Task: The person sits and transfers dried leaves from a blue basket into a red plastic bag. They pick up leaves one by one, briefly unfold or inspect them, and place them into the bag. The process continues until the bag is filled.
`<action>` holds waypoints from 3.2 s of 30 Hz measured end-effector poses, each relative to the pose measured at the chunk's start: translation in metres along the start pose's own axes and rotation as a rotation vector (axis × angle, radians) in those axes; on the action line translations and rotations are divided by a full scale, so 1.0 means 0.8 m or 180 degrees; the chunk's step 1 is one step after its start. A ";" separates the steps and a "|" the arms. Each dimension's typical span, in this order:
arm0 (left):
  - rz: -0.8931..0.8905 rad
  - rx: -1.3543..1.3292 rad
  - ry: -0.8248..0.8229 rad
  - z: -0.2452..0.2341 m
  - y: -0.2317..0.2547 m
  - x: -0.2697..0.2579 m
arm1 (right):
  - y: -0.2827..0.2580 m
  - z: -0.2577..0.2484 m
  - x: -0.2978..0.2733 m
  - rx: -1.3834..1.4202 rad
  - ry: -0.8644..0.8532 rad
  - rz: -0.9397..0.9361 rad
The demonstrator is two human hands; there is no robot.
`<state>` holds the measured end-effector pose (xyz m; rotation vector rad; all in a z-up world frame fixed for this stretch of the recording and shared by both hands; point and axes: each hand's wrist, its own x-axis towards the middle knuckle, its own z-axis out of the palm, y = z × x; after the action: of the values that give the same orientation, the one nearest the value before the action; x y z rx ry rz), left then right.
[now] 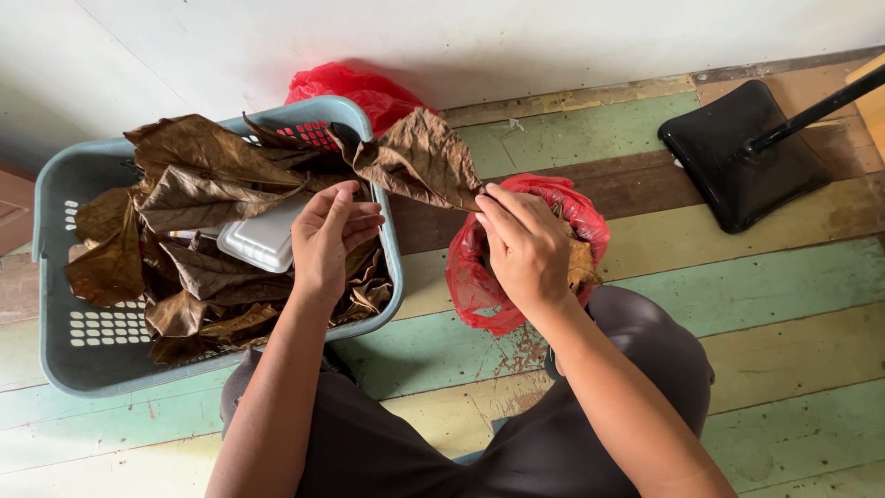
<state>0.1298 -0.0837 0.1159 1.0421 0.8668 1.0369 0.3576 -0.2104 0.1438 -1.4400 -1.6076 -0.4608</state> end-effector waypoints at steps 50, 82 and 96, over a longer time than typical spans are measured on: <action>0.1660 0.3969 -0.1187 -0.059 0.002 -0.038 | 0.104 -0.114 -0.063 -0.1201 -0.0567 0.0883; 0.0317 0.5474 -0.2856 -0.049 -0.037 -0.033 | 0.133 -0.095 -0.095 -0.1700 -0.1370 0.1566; 0.0361 0.5373 -0.2504 -0.043 -0.026 -0.041 | 0.153 -0.069 -0.118 -0.1691 -0.1853 0.1832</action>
<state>0.0939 -0.1099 0.0889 2.6379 0.8990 -0.3682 0.4831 -0.2775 0.0619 -2.5188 -1.4380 -0.1264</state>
